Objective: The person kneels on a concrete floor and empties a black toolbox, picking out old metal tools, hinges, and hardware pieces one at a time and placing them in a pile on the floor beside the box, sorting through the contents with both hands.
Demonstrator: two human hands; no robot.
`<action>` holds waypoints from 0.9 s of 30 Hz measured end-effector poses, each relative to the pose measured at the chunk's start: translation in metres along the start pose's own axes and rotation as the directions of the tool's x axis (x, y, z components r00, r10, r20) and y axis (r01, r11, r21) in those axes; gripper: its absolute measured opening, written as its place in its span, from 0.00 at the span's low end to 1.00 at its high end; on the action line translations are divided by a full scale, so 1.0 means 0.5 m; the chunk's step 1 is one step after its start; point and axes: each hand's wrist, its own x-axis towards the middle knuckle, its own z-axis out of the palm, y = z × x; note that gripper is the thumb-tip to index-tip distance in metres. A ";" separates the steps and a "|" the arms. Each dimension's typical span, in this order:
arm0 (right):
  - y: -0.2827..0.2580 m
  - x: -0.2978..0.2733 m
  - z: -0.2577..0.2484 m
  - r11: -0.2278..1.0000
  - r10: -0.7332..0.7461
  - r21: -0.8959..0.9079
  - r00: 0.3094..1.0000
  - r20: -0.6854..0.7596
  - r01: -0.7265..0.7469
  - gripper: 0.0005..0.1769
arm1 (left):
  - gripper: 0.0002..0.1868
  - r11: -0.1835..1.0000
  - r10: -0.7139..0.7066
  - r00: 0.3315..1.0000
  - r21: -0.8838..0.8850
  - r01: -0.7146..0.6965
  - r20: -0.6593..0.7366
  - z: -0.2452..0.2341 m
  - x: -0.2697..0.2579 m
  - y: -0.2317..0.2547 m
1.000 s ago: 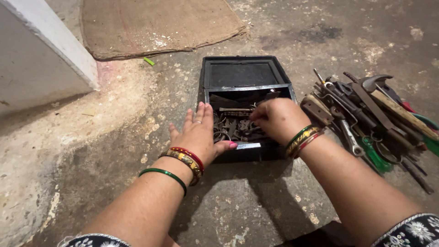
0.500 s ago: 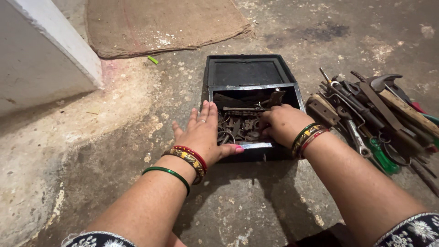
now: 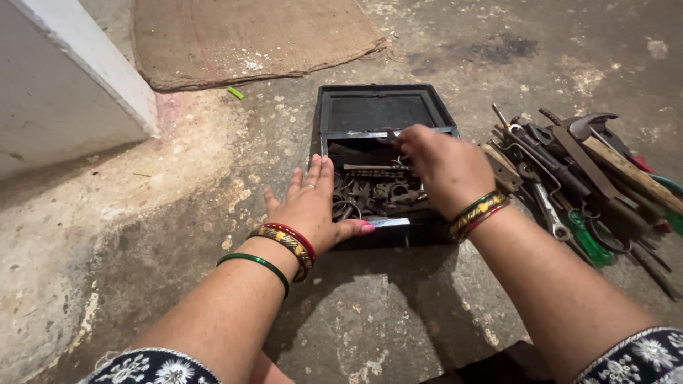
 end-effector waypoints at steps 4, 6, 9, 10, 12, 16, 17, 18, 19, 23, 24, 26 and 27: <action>0.046 0.019 -0.033 0.984 0.177 -0.002 0.982 -0.063 -0.178 0.10 | 0.71 1.000 -0.001 1.000 0.003 0.001 0.013 -0.001 -0.001 0.001; 0.096 0.023 -0.043 0.952 0.302 -0.019 0.951 -0.070 -0.304 0.10 | 0.71 1.000 0.000 1.000 0.001 0.000 0.012 0.000 -0.001 0.001; 0.199 0.011 -0.058 0.940 0.329 -0.041 0.933 -0.146 -0.338 0.13 | 0.71 1.000 0.005 1.000 0.000 -0.005 0.003 0.002 0.000 0.000; 0.235 0.004 -0.062 0.948 0.290 -0.087 0.942 -0.172 -0.307 0.14 | 0.71 1.000 0.006 1.000 0.000 -0.006 0.004 0.002 0.000 -0.001; 0.300 -0.010 -0.057 0.947 0.256 -0.145 0.945 -0.205 -0.288 0.15 | 0.71 1.000 0.005 1.000 0.001 -0.005 0.005 0.002 0.000 -0.001; 0.379 -0.049 -0.011 0.928 0.304 -0.148 0.923 -0.236 -0.343 0.14 | 0.71 1.000 0.006 1.000 0.007 -0.006 0.007 0.003 0.003 0.000; 0.389 -0.058 0.000 0.923 0.320 -0.138 0.916 -0.243 -0.360 0.12 | 0.71 1.000 0.009 1.000 0.006 -0.009 0.002 0.004 0.003 -0.001; 0.397 -0.064 0.011 0.917 0.328 -0.148 0.912 -0.245 -0.370 0.13 | 0.71 1.000 0.012 1.000 0.005 -0.012 0.000 0.005 0.003 -0.001; 0.402 -0.068 0.022 0.911 0.337 -0.158 0.909 -0.248 -0.381 0.15 | 0.71 1.000 0.012 1.000 0.000 -0.012 0.000 0.006 0.004 -0.001; 0.411 -0.076 0.046 0.884 0.276 -0.299 0.917 -0.288 -0.360 0.17 | 0.71 1.000 0.011 1.000 -0.008 -0.011 -0.001 0.007 0.004 -0.002; 0.412 -0.076 0.048 0.880 0.264 -0.315 0.918 -0.296 -0.355 0.16 | 0.71 1.000 0.012 1.000 -0.008 -0.012 -0.002 0.006 0.005 -0.001; 0.409 -0.076 0.051 0.872 0.240 -0.347 0.920 -0.310 -0.345 0.14 | 0.71 1.000 0.006 1.000 0.004 -0.006 0.001 0.005 0.006 0.000; 0.407 -0.076 0.051 0.868 0.240 -0.352 0.917 -0.317 -0.349 0.14 | 0.71 1.000 0.003 1.000 0.009 -0.003 0.002 0.006 0.005 0.000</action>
